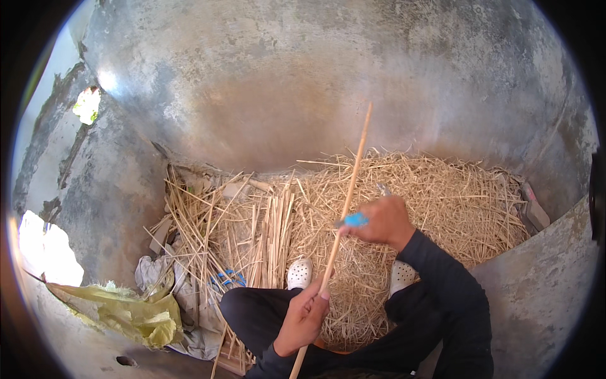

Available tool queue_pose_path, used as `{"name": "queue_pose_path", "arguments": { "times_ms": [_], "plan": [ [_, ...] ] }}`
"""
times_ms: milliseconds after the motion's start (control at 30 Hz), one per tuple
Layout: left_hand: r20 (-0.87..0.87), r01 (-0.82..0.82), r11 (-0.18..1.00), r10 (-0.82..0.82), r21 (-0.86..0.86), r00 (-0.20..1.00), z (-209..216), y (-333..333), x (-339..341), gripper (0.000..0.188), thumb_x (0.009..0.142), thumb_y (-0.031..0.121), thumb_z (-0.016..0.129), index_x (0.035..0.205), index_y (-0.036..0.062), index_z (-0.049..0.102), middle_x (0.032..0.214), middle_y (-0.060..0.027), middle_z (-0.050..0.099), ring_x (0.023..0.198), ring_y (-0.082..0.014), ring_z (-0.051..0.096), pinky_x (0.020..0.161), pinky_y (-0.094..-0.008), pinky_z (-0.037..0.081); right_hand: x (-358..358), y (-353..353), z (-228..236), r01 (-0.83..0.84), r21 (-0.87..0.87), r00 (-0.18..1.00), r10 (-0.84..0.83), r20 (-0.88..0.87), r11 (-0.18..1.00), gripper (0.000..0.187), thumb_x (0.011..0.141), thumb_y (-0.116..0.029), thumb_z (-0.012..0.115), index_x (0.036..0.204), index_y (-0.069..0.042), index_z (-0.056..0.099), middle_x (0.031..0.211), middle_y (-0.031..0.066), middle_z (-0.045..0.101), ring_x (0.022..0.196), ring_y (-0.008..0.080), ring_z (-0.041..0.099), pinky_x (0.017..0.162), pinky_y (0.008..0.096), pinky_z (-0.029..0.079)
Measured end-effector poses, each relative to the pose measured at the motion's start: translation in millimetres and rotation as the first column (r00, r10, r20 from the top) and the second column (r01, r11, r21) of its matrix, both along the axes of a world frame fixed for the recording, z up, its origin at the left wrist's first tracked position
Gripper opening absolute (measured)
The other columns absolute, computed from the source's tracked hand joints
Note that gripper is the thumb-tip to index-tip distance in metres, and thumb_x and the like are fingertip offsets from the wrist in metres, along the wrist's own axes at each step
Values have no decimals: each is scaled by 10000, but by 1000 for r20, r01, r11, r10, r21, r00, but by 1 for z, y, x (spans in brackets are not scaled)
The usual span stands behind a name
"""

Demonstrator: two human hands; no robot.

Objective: The person sits on a straw-covered floor and uses a blue utility knife to shave the outer layer off a long bamboo stick. They hold the stick with their left hand and scrape along its length with the knife in their right hand, creating thin shavings that fall onto the straw.

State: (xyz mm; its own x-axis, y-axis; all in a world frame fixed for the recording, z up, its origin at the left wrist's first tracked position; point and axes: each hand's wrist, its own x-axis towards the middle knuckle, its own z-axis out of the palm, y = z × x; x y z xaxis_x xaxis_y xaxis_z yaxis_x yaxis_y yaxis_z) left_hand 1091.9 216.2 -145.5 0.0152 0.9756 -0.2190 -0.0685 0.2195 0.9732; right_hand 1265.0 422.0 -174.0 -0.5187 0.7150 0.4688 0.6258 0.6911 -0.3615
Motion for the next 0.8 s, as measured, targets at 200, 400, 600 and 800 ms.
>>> {"name": "queue_pose_path", "arguments": {
  "times_ms": [200, 400, 600, 800],
  "plan": [
    [-118, -26, 999, 31, 38, 993, 2, -3, 4, 476, 1033, 181, 468, 1463, -1, 373, 705, 68, 401, 593, -12, 353, 520, -178, 287, -8, -9, -14, -107, 90, 993, 110, -31, 990, 771, 724, -849, 525, 534, -110, 637, 417, 44, 490, 362, 215, 514, 375, 345, 386],
    [-349, 24, 991, 23, 129, 937, 10, 3, -2, 462, 1022, 112, 460, 1456, -19, 369, 729, 33, 453, 614, -31, 375, 534, -205, 334, -8, 0, -1, -149, 204, 986, 160, -39, 968, 724, 668, -825, 615, 469, -138, 505, 437, 32, 480, 385, 226, 507, 404, 358, 390],
    [-455, 53, 992, 6, 116, 890, 16, -3, -2, 450, 1018, 107, 460, 1436, -41, 383, 700, 16, 447, 617, -37, 386, 535, -207, 339, -2, 32, -13, 100, 187, 991, -82, -103, 977, 716, 699, -804, 612, 486, -126, 523, 443, 35, 487, 381, 217, 494, 400, 365, 372],
    [-470, -4, 990, 71, 143, 880, 4, -12, -3, 442, 1000, 90, 484, 1421, -24, 413, 621, -27, 411, 543, -46, 385, 486, -238, 349, -19, -7, -19, -68, 67, 994, 73, -79, 995, 713, 770, -788, 555, 514, -123, 575, 457, 57, 516, 378, 229, 508, 407, 363, 395]
  ]
}}
